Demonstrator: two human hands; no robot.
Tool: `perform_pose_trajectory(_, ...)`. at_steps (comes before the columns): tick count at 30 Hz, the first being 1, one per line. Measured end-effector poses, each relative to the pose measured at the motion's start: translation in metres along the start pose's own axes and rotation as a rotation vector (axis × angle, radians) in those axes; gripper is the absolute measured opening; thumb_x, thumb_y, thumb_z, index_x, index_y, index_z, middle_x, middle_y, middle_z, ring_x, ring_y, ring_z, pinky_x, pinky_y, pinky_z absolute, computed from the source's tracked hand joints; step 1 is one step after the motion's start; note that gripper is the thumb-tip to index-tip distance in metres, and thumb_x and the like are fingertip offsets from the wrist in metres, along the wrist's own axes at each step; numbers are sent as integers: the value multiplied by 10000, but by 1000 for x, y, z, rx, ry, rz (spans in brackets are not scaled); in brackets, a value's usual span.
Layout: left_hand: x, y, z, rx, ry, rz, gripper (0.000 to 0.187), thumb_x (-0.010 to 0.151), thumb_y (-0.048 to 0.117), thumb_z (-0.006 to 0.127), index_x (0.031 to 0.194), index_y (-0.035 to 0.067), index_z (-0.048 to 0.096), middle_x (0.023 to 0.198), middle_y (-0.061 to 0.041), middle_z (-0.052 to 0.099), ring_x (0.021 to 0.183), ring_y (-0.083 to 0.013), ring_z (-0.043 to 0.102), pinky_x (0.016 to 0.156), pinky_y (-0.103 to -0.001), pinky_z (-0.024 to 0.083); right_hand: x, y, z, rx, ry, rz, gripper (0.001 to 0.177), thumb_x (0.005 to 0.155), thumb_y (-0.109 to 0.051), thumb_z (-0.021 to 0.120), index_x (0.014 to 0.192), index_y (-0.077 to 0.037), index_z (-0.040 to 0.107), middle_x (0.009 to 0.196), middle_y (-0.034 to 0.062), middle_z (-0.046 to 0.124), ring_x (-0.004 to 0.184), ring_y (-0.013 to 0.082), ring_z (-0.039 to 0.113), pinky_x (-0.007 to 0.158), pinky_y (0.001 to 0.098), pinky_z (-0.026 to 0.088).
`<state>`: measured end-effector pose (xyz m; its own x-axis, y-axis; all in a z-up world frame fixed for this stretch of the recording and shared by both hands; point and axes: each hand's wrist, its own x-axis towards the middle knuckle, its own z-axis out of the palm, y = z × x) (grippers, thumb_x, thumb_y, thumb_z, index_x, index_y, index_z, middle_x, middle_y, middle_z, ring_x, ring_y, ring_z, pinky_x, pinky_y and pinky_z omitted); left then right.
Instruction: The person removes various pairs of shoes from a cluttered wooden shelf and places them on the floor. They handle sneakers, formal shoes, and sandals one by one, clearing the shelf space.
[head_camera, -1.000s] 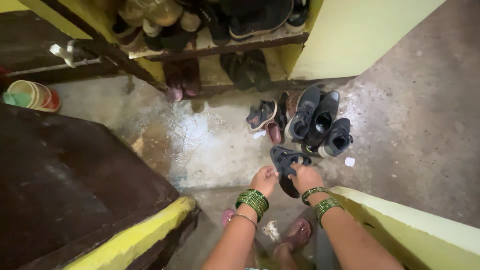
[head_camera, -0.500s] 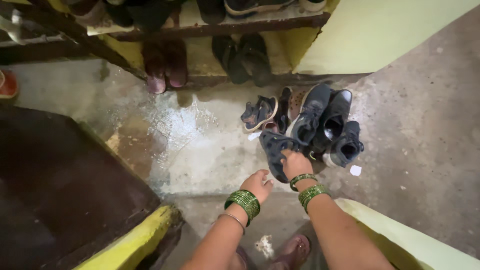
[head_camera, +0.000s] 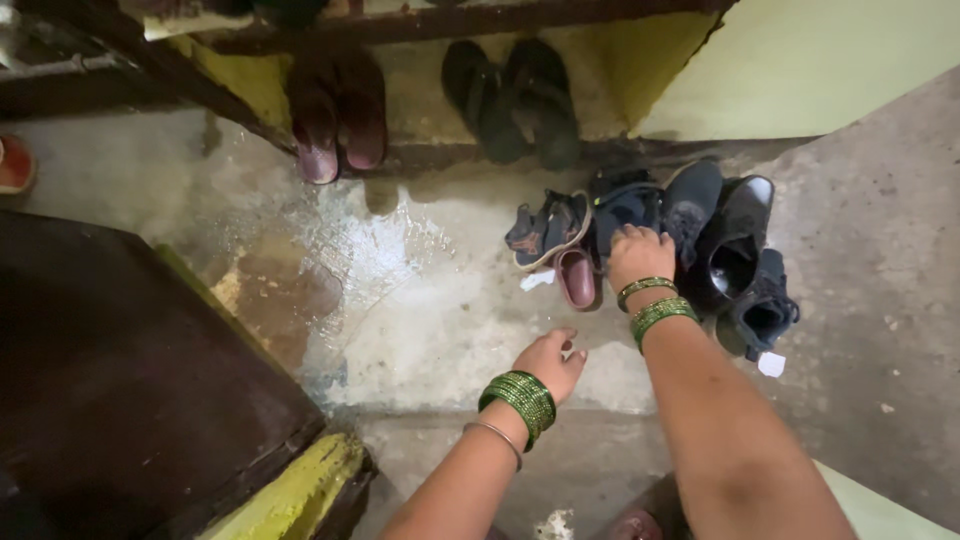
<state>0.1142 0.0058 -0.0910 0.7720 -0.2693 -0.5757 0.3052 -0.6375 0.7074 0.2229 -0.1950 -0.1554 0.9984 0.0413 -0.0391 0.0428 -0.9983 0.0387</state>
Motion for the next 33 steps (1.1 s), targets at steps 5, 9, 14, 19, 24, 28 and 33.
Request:
perform_pose_trajectory(5, -5, -20, 5, -43, 15, -36, 488, 939, 322, 638, 1358, 77, 587, 1240, -175, 696, 1095, -303, 702, 970, -399, 537, -23, -27, 14, 82, -280, 77, 263, 907, -287, 662, 1132, -171, 735, 1292, 44, 678, 1370, 291, 524, 996, 488, 509)
perform_pose_trajectory(9, -9, -27, 9, -69, 40, -42, 487, 937, 316, 652, 1347, 62, 586, 1213, -177, 708, 1105, -295, 699, 967, -393, 537, -44, -27, 13, 207, -322, 121, 327, 874, -327, 696, 1169, -194, 739, 1305, 55, 676, 1358, 326, 524, 1045, 471, 500)
perform_pose_trajectory(14, -21, -22, 8, -117, 79, -50, 480, 924, 311, 655, 1323, 52, 591, 1175, -156, 734, 1087, -276, 714, 955, -380, 545, -70, -15, 13, 373, -225, 178, 386, 803, -288, 723, 1173, -177, 738, 1292, 88, 669, 1309, 342, 539, 1034, 475, 492)
perform_pose_trajectory(19, -45, -10, 13, -183, 131, -38, 469, 924, 301, 670, 1308, 41, 596, 1162, -152, 742, 1077, -260, 720, 959, -367, 545, -103, -18, -33, 388, -239, 130, 372, 834, -312, 731, 1164, -141, 722, 1210, 137, 695, 1124, 354, 639, 961, 458, 537)
perform_pose_trajectory(24, -70, 14, 7, -306, 161, -4, 472, 933, 274, 670, 1323, 23, 585, 1210, -147, 729, 1110, -234, 715, 977, -345, 542, -132, -36, -119, 530, -110, 57, 291, 787, -210, 737, 1062, -118, 760, 1071, 150, 744, 1002, 353, 699, 902, 443, 563)
perform_pose_trajectory(28, -93, 46, -9, -366, 200, 52, 468, 944, 268, 678, 1321, 2, 598, 1226, -172, 719, 1146, -239, 703, 1005, -344, 531, -140, -48, -199, 668, -62, 67, 284, 782, -149, 732, 1062, -112, 769, 1029, 158, 755, 980, 358, 710, 881, 435, 566)
perform_pose_trajectory(33, -132, 92, -46, -317, 249, 109, 428, 950, 262, 646, 1298, 14, 629, 1166, -171, 743, 1083, -248, 717, 965, -352, 540, -148, -68, -289, 822, 14, 110, 261, 825, -153, 704, 1075, -105, 760, 1024, 143, 769, 965, 344, 721, 848, 427, 569)
